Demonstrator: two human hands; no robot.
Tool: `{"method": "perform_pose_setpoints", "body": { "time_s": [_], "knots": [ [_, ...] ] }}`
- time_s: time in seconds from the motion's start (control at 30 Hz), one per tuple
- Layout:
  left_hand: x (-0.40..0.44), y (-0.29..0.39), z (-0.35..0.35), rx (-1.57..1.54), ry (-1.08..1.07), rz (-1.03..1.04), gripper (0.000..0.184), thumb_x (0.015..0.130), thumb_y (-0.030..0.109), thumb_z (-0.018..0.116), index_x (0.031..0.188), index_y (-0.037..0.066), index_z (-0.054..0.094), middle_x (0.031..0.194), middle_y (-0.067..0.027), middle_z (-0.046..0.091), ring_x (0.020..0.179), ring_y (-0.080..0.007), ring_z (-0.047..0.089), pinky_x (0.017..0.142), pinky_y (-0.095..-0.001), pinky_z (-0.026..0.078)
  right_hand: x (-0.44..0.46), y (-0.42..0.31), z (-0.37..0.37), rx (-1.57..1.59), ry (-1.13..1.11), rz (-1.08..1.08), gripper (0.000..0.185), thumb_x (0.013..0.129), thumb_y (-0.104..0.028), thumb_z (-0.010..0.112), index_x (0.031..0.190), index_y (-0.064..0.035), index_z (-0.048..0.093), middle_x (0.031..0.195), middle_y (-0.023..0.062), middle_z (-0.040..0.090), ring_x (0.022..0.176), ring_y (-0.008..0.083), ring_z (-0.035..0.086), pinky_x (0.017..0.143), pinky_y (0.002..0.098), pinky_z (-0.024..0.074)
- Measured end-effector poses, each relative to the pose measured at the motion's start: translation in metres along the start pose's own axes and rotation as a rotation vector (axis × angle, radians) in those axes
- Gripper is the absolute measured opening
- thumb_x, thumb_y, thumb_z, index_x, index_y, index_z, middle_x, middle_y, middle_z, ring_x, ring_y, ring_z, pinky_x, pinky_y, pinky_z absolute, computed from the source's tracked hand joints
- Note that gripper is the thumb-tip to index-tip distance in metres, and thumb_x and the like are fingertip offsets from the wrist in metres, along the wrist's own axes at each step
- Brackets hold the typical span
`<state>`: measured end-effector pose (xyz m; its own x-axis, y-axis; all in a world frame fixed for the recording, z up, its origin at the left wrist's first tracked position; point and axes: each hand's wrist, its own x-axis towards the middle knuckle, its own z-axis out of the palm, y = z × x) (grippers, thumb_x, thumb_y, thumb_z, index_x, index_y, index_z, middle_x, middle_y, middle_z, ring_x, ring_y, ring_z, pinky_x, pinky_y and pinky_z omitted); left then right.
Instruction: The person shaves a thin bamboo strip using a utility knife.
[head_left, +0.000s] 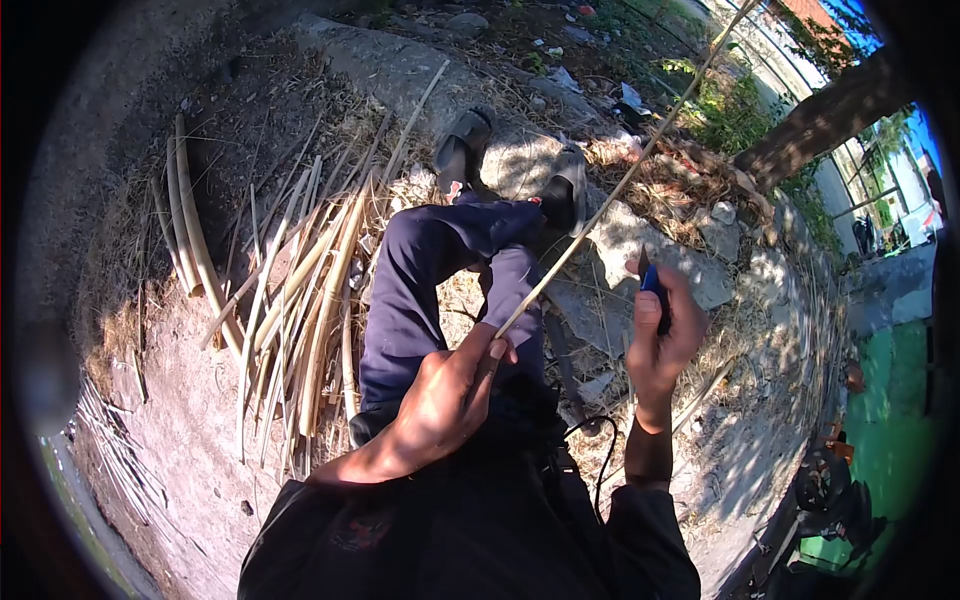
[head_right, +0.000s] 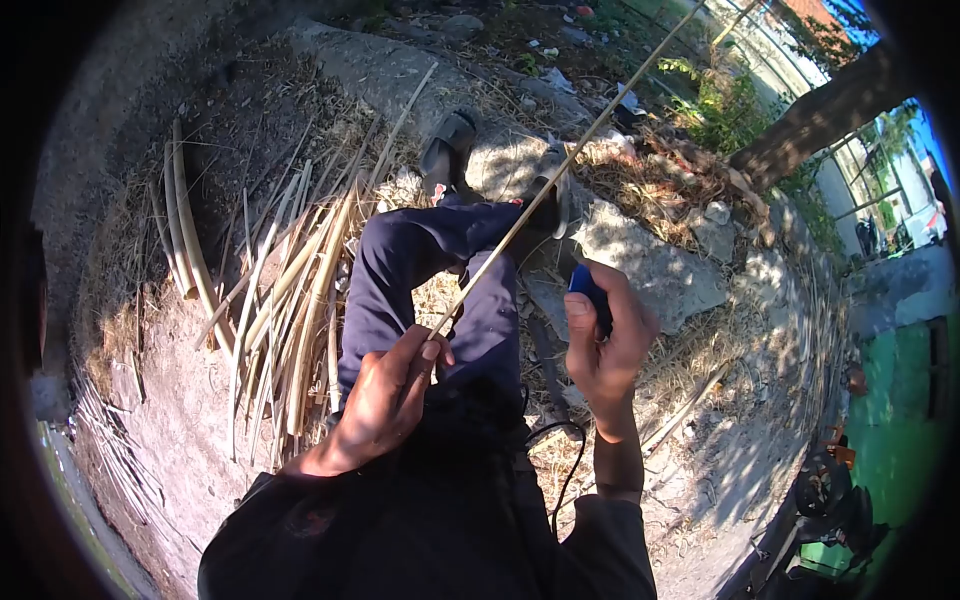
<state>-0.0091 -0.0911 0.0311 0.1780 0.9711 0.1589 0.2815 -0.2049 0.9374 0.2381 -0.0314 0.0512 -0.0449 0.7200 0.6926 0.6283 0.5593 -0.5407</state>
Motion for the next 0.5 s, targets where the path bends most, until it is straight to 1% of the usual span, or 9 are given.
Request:
{"method": "perform_pose_setpoints", "body": {
  "time_s": [0.03,0.07,0.13,0.17,0.23,0.3,0.37,0.43,0.5],
  "knots": [
    [0.002,0.003,-0.002,-0.036,-0.002,-0.026,0.014,0.112,0.007,0.053,0.108,0.0,0.064,0.065,-0.0104,0.058,0.048,-0.0182,0.053,0.052,-0.0346,0.04,-0.004,-0.009,0.003,0.061,-0.06,-0.016,0.026,0.102,-0.022,0.073,0.113,0.0008,0.07,0.083,0.0097,0.068,0.06,0.017,0.061,0.054,0.03,0.045],
    [0.003,0.006,-0.005,-0.069,-0.003,-0.05,0.015,0.112,0.007,0.052,0.108,-0.001,0.065,0.066,-0.0105,0.059,0.049,-0.0171,0.052,0.053,-0.0341,0.04,-0.005,-0.017,0.008,0.064,-0.057,-0.015,0.026,0.102,-0.022,0.073,0.113,0.0008,0.07,0.083,0.0097,0.068,0.06,0.017,0.061,0.054,0.03,0.045],
    [0.004,0.012,-0.006,-0.06,-0.009,-0.04,0.015,0.112,0.007,0.052,0.109,-0.001,0.065,0.067,-0.0107,0.059,0.051,-0.0167,0.053,0.055,-0.0334,0.041,-0.006,-0.029,0.015,0.07,-0.23,-0.07,0.027,0.101,-0.026,0.074,0.113,-0.0019,0.071,0.082,0.0096,0.069,0.059,0.0206,0.064,0.053,0.0333,0.0472],
    [0.004,0.013,-0.006,-0.056,-0.013,-0.031,0.016,0.112,0.006,0.052,0.11,-0.001,0.065,0.068,-0.0108,0.06,0.052,-0.0164,0.054,0.056,-0.0326,0.042,-0.007,-0.029,0.017,0.069,-0.227,-0.069,0.027,0.101,-0.026,0.074,0.113,-0.0019,0.071,0.082,0.0096,0.069,0.059,0.0206,0.064,0.053,0.0333,0.0472],
    [0.003,0.013,-0.004,-0.06,-0.014,-0.008,0.015,0.112,0.006,0.052,0.111,-0.001,0.066,0.07,-0.0113,0.062,0.055,-0.0167,0.056,0.058,-0.0323,0.044,-0.009,-0.027,0.02,0.037,-0.28,-0.091,0.028,0.099,-0.029,0.075,0.112,-0.0036,0.072,0.082,0.0095,0.07,0.06,0.0246,0.067,0.053,0.0358,0.0491],
    [0.002,0.012,-0.003,-0.063,-0.009,0.017,0.015,0.111,0.005,0.052,0.112,-0.001,0.066,0.072,-0.0118,0.063,0.057,-0.0171,0.059,0.059,-0.0319,0.045,-0.007,-0.029,0.021,0.029,-0.27,-0.111,0.029,0.099,-0.029,0.076,0.112,-0.0039,0.072,0.081,0.0086,0.069,0.06,0.0244,0.067,0.053,0.0353,0.0489],
    [0.0,0.012,-0.004,-0.049,-0.025,0.021,0.014,0.111,0.004,0.053,0.111,0.0,0.066,0.076,-0.013,0.064,0.061,-0.0197,0.064,0.061,-0.0315,0.048,-0.006,-0.03,0.02,0.022,-0.261,-0.129,0.029,0.098,-0.029,0.077,0.112,-0.0043,0.073,0.079,0.0077,0.068,0.06,0.0242,0.066,0.053,0.0349,0.0486],
    [-0.001,0.014,-0.003,-0.031,-0.011,0.03,0.013,0.111,0.004,0.053,0.11,0.0,0.065,0.077,-0.0132,0.065,0.061,-0.0219,0.065,0.061,-0.0316,0.048,-0.006,-0.032,0.017,-0.003,-0.316,-0.141,0.029,0.098,-0.03,0.077,0.112,-0.0045,0.073,0.077,0.0069,0.067,0.059,0.0239,0.066,0.053,0.0349,0.0486],
    [-0.002,0.015,-0.002,-0.014,0.001,0.04,0.012,0.111,0.004,0.053,0.11,0.0,0.065,0.079,-0.0135,0.066,0.062,-0.0241,0.067,0.061,-0.0317,0.049,-0.004,-0.032,0.018,0.003,-0.292,-0.147,0.029,0.098,-0.03,0.077,0.111,-0.0046,0.074,0.076,0.0066,0.066,0.058,0.0238,0.066,0.053,0.0349,0.0486]
  ]
}}
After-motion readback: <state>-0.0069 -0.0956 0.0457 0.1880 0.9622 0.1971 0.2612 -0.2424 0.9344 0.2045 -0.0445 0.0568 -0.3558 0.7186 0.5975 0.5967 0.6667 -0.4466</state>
